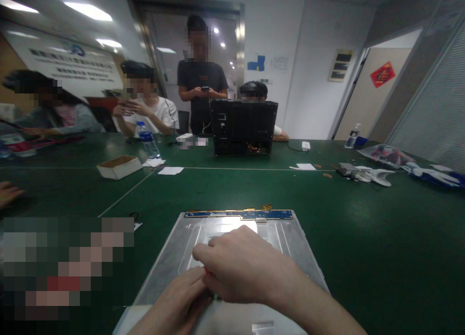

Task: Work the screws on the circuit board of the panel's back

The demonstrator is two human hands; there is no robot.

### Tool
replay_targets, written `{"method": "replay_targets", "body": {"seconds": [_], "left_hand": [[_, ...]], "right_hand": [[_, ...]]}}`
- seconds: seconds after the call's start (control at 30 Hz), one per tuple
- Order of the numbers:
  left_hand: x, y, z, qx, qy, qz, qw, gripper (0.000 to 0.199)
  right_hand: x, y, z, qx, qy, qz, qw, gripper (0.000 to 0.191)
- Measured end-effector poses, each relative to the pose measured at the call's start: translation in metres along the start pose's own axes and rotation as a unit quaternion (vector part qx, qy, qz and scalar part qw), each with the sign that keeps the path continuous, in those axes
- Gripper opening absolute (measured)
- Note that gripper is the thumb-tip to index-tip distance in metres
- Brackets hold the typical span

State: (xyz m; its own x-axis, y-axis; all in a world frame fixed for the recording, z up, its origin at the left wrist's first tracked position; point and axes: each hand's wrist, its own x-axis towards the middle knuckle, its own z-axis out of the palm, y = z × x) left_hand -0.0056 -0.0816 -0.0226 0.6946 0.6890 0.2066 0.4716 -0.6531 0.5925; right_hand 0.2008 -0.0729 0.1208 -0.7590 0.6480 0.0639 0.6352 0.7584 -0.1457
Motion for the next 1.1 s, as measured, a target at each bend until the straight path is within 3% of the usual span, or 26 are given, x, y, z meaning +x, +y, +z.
{"method": "replay_targets", "body": {"seconds": [0.4,0.73,1.1], "left_hand": [[0.0008,0.0011,-0.0003,0.014,0.002,-0.007,1.0,0.019],[0.0022,0.0017,-0.0007,0.011,-0.01,-0.014,1.0,0.018],[0.0001,0.0022,-0.0006,0.011,0.014,0.005,1.0,0.02]], "right_hand": [[-0.0029,-0.0024,0.0023,-0.008,0.004,0.005,1.0,0.014],[-0.003,-0.0049,0.0007,-0.018,-0.003,0.009,1.0,0.011],[-0.0057,-0.0035,-0.0001,-0.011,-0.008,0.006,1.0,0.015]]}}
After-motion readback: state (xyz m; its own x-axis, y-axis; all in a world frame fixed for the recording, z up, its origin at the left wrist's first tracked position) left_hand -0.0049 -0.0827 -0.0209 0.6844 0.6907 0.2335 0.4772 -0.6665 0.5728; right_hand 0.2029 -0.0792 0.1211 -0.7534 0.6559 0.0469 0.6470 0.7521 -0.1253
